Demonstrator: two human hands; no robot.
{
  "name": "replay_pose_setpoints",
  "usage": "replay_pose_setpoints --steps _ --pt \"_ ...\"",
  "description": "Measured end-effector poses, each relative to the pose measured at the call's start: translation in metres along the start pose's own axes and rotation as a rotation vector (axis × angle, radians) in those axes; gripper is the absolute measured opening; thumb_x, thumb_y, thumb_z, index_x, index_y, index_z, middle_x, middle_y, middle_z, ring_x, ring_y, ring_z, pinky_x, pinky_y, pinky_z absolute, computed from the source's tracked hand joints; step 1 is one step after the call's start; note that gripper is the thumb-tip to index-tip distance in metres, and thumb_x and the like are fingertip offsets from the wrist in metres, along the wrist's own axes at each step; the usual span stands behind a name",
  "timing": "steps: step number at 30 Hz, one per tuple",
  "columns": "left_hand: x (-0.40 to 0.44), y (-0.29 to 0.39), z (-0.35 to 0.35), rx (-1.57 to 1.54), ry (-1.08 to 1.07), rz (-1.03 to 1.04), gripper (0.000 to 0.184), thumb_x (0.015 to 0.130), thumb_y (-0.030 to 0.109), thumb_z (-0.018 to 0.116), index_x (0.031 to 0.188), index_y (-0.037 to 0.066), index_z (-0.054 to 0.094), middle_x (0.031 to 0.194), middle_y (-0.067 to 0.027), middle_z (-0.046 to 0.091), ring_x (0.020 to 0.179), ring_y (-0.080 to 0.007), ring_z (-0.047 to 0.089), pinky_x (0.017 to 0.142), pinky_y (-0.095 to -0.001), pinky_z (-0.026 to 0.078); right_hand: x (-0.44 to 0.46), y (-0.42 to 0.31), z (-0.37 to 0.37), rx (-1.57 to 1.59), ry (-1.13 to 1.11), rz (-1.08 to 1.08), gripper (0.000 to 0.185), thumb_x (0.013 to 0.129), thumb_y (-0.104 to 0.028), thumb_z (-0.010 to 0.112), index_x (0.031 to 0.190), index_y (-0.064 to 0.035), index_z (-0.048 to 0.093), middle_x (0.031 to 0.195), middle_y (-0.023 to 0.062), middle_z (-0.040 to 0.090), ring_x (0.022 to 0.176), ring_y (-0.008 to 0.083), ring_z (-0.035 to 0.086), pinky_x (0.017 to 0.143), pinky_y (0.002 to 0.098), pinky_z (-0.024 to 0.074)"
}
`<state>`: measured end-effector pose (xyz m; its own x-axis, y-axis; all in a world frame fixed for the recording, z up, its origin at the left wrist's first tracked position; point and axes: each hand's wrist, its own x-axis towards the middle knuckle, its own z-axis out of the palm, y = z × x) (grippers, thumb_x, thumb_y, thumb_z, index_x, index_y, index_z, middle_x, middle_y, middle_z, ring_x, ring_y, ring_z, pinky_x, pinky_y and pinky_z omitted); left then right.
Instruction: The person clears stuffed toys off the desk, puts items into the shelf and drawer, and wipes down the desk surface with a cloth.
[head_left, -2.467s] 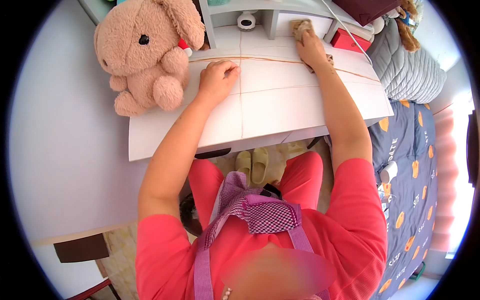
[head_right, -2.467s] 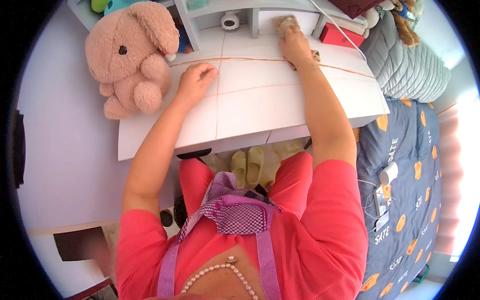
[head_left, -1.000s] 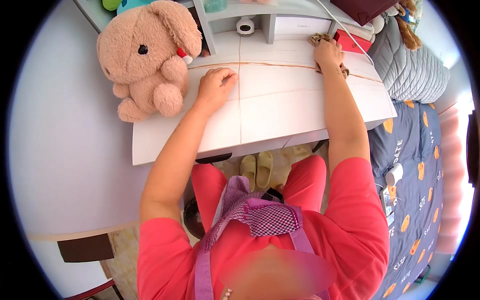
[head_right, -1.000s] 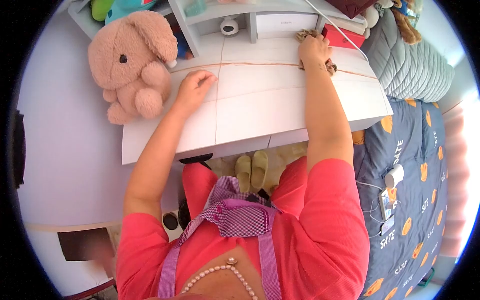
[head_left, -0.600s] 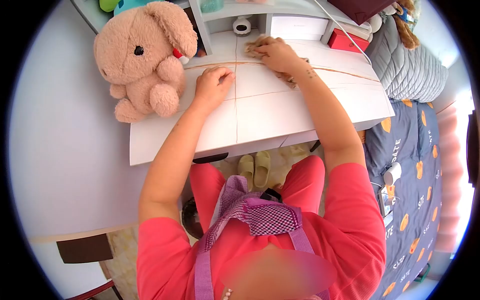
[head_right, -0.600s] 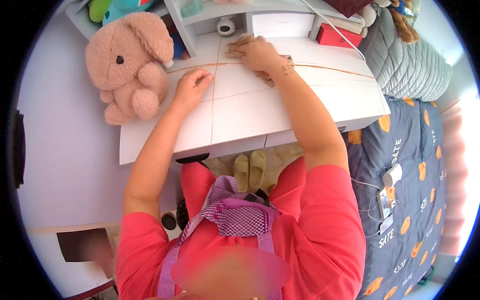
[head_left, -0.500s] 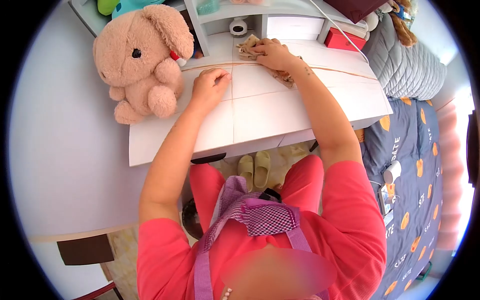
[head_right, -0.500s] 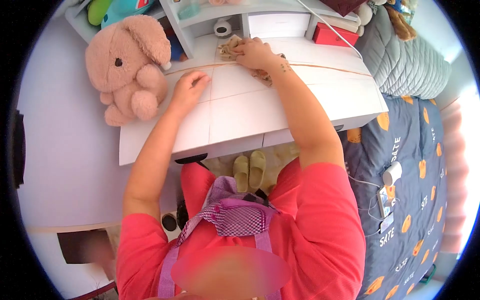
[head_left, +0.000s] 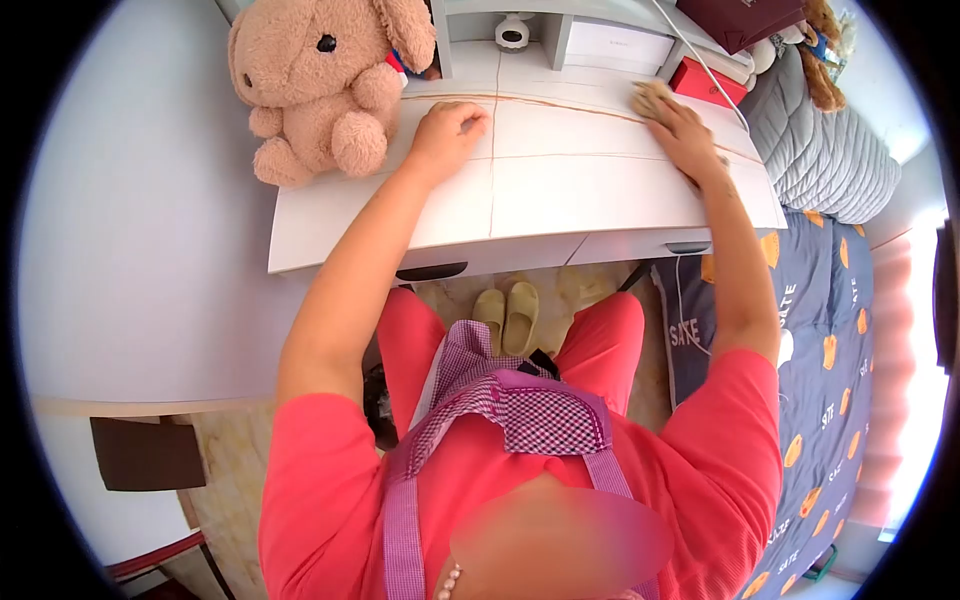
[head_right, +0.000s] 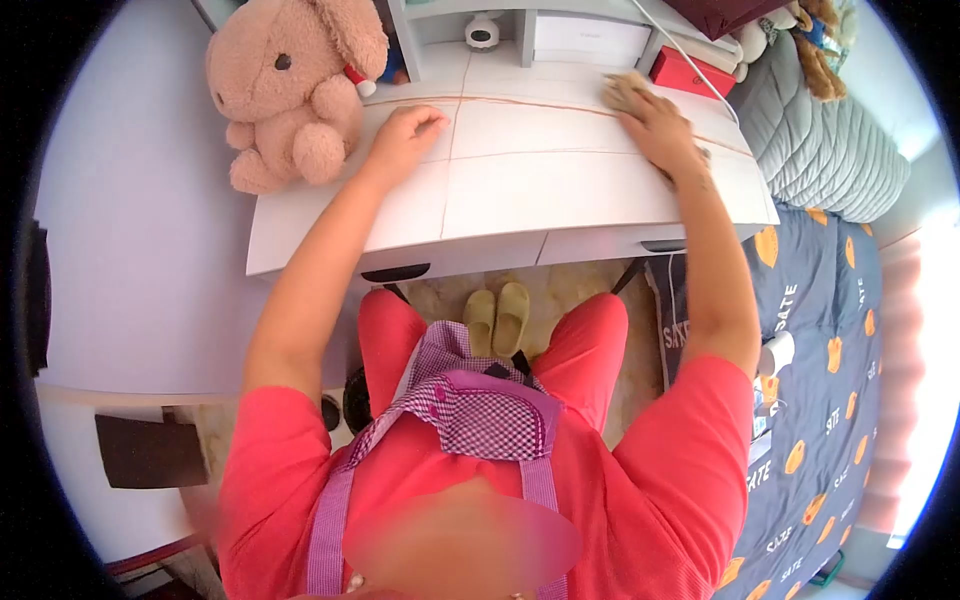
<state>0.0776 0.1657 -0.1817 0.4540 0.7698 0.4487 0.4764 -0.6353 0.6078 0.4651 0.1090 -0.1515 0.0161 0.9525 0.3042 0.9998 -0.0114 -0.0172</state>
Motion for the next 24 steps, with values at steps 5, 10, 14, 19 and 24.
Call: replay_pose_setpoints --steps 5,10,14,19,24 --pt "-0.002 0.022 0.012 0.565 -0.212 0.035 0.057 0.094 0.053 0.04 0.137 0.016 0.046 0.147 -0.0079 0.036 0.139 -0.0257 0.027 0.111 -0.0463 0.022 -0.067 0.094 -0.027 -0.094 -0.017 0.293 0.06 0.092 -0.047 0.046 0.139 -0.01 0.043 0.146 0.0093 0.04 0.135 0.0293 0.034 0.109 0.0421 0.0278" --pt "0.001 0.03 0.009 0.559 -0.334 -0.066 0.071 0.092 0.063 0.034 0.147 0.017 0.032 0.154 -0.0063 0.024 0.144 -0.0246 0.017 0.116 -0.0465 0.014 -0.082 0.087 -0.033 -0.17 -0.07 0.411 0.065 0.093 -0.049 0.042 0.144 -0.0097 0.035 0.149 0.0117 0.033 0.138 0.031 0.029 0.11 0.0456 0.0255" --pt "0.0 0.031 0.011 0.559 -0.299 -0.105 0.074 0.091 0.062 0.035 0.146 0.013 0.031 0.154 -0.0083 0.025 0.143 -0.0248 0.018 0.115 -0.046 0.015 -0.076 0.037 -0.017 -0.11 -0.094 0.13 0.066 0.093 -0.048 0.044 0.145 -0.009 0.033 0.149 0.0138 0.032 0.139 0.0326 0.026 0.11 0.0475 0.024" --pt "0.001 0.024 0.011 0.529 -0.242 -0.173 0.069 0.094 0.053 0.037 0.144 0.006 0.032 0.153 -0.0123 0.025 0.143 -0.0271 0.018 0.115 -0.0447 0.015 -0.07 -0.089 -0.018 -0.037 -0.076 -0.258 0.065 0.093 -0.046 0.047 0.143 -0.0075 0.035 0.147 0.0164 0.034 0.136 0.0338 0.03 0.111 0.0485 0.0238" --pt "-0.021 0.041 0.002 0.546 -0.334 -0.106 0.066 0.096 0.047 0.035 0.144 0.002 0.03 0.152 -0.0164 0.025 0.143 -0.0299 0.019 0.115 -0.0465 0.014 -0.023 -0.159 -0.004 0.082 -0.086 -0.452 0.061 0.093 -0.047 0.043 0.143 -0.0112 0.037 0.147 0.0154 0.034 0.136 0.0316 0.03 0.111 0.0499 0.0236"
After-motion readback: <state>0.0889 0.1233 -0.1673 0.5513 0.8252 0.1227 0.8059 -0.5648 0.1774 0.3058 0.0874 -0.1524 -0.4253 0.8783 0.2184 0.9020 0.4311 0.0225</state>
